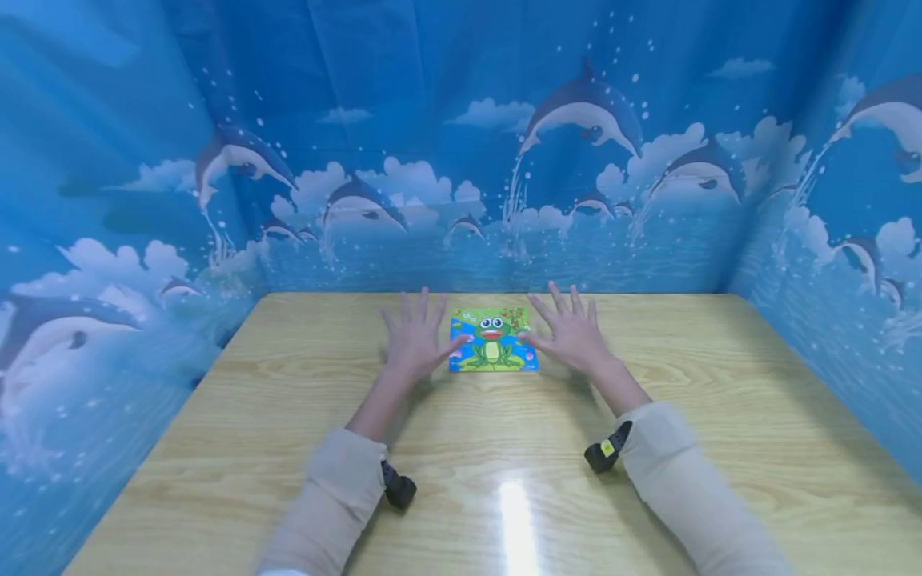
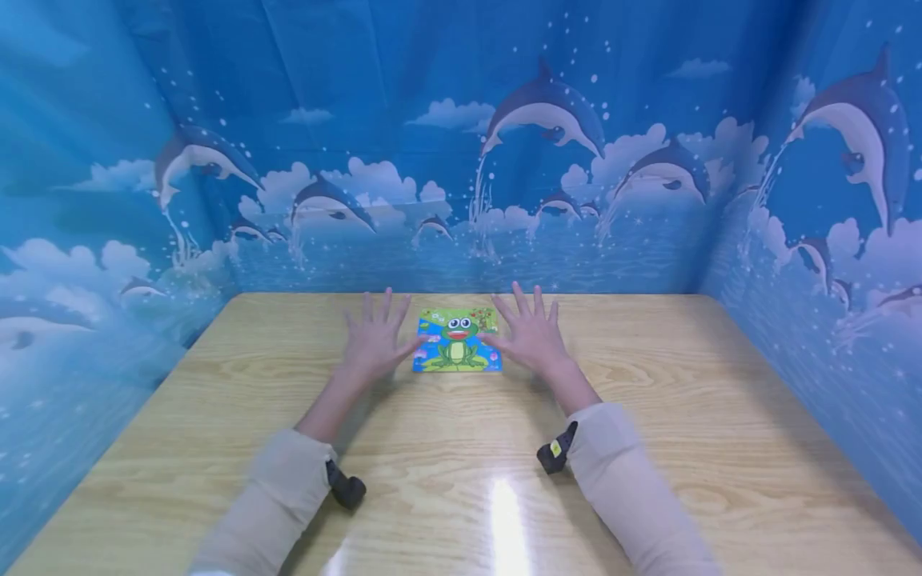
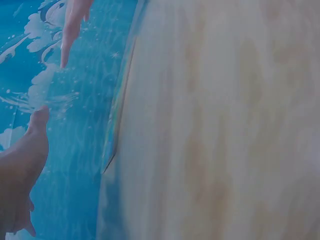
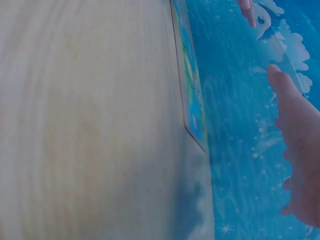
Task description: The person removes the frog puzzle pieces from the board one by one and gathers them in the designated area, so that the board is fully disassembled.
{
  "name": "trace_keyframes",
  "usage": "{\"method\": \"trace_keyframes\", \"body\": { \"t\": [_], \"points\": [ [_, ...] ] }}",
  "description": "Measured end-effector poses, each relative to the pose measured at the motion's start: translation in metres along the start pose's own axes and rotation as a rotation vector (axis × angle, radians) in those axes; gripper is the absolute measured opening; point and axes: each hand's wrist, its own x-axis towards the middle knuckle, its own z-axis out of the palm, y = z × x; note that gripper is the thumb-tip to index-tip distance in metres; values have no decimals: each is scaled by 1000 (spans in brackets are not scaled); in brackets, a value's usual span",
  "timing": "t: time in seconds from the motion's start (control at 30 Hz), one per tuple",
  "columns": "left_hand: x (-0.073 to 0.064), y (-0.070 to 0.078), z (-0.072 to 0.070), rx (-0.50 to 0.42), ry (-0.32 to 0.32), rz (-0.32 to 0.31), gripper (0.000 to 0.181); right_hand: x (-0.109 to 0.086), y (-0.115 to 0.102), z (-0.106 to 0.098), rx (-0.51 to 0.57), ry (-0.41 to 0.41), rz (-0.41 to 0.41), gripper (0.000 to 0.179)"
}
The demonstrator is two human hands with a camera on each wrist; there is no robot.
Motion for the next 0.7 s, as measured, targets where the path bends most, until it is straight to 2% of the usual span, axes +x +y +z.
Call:
{"method": "trace_keyframes", "body": {
  "t": [0.3, 0.57, 0.7],
  "points": [
    [3, 13, 23, -86, -2, 12, 84, 0, -12, 23, 0, -6, 10, 77],
    [3, 9, 44, -91, 8, 50, 83, 3, -12, 41, 51, 9, -6, 79],
    [2, 7, 54, -173, -15, 68, 82, 0, -9, 50, 92, 11, -18, 79]
  ]
}}
